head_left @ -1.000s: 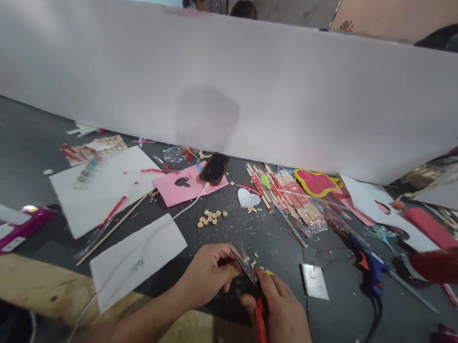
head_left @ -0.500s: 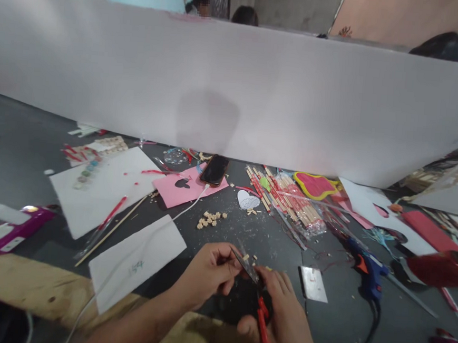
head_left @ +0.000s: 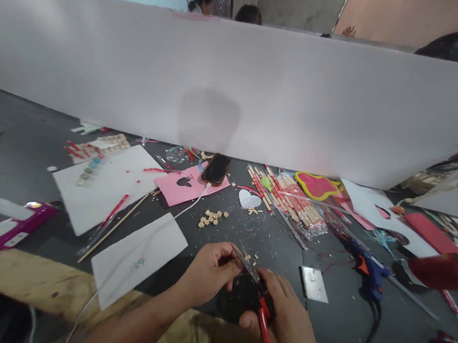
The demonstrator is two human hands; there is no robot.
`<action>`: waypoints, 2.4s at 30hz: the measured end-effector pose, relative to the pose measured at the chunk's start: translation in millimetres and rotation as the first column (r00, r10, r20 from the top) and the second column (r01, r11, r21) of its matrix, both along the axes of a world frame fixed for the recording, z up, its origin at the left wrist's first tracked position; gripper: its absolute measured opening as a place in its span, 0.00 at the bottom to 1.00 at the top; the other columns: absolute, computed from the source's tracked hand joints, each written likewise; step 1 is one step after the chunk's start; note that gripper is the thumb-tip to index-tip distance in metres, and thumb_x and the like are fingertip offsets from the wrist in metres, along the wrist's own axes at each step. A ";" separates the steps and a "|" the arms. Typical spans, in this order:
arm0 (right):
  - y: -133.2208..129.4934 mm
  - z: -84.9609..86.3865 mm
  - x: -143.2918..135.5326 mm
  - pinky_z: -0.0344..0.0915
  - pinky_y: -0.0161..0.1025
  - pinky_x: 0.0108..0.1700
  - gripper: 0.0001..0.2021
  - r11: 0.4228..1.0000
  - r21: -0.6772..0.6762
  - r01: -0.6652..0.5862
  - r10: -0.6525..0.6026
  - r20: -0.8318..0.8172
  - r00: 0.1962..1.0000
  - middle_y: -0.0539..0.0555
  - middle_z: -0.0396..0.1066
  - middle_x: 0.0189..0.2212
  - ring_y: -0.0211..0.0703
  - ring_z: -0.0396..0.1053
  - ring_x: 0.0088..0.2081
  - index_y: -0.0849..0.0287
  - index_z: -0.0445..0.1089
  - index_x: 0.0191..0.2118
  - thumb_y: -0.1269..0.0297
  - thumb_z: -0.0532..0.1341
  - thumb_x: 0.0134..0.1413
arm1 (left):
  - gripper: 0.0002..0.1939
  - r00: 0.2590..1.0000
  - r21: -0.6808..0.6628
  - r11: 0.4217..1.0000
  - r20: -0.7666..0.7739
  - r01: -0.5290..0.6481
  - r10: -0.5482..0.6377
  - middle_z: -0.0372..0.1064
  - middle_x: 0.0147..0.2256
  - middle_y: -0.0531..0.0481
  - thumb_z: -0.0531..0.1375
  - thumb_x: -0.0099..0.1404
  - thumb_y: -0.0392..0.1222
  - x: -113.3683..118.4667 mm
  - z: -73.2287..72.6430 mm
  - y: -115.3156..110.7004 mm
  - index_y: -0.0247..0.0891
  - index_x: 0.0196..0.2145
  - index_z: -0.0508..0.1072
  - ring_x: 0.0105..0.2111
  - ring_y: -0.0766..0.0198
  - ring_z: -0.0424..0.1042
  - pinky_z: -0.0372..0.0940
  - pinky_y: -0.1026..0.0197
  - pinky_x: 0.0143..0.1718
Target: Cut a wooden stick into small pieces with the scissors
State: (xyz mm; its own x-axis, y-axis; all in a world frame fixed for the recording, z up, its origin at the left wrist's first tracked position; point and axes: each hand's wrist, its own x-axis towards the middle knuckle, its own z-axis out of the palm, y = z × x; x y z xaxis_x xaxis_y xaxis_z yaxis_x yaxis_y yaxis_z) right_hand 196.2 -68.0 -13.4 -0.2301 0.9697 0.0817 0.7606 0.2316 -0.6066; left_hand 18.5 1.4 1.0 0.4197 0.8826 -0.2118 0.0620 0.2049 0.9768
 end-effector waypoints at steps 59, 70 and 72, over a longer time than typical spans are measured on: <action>4.8 -10.8 -5.4 0.65 0.33 0.30 0.18 0.996 0.078 0.035 -0.041 0.073 0.996 0.57 0.74 0.31 0.42 0.72 0.30 0.58 0.66 0.44 0.53 0.48 0.59 | 0.10 0.961 0.338 0.940 -0.271 0.038 0.058 0.70 0.25 0.52 0.52 0.60 0.36 5.1 1.7 -4.4 0.34 0.27 0.73 0.26 0.66 0.67 0.58 0.68 0.28; 5.8 6.2 1.4 0.67 0.37 0.37 0.22 0.997 -0.024 0.068 -0.065 0.102 0.993 0.56 0.70 0.40 0.45 0.70 0.39 0.56 0.60 0.51 0.52 0.56 0.52 | 0.10 0.981 0.236 0.972 -0.188 -0.004 0.050 0.61 0.18 0.56 0.53 0.61 0.41 3.4 7.3 4.3 0.34 0.26 0.70 0.18 0.71 0.58 0.53 0.69 0.19; 5.6 6.0 4.1 0.67 0.38 0.39 0.25 0.998 -0.029 0.064 -0.061 0.116 0.991 0.56 0.69 0.42 0.46 0.70 0.41 0.55 0.58 0.52 0.52 0.58 0.50 | 0.10 0.990 0.144 0.989 -0.132 -0.019 0.038 0.59 0.17 0.58 0.53 0.61 0.42 2.4 7.5 4.5 0.34 0.27 0.69 0.15 0.73 0.56 0.51 0.70 0.17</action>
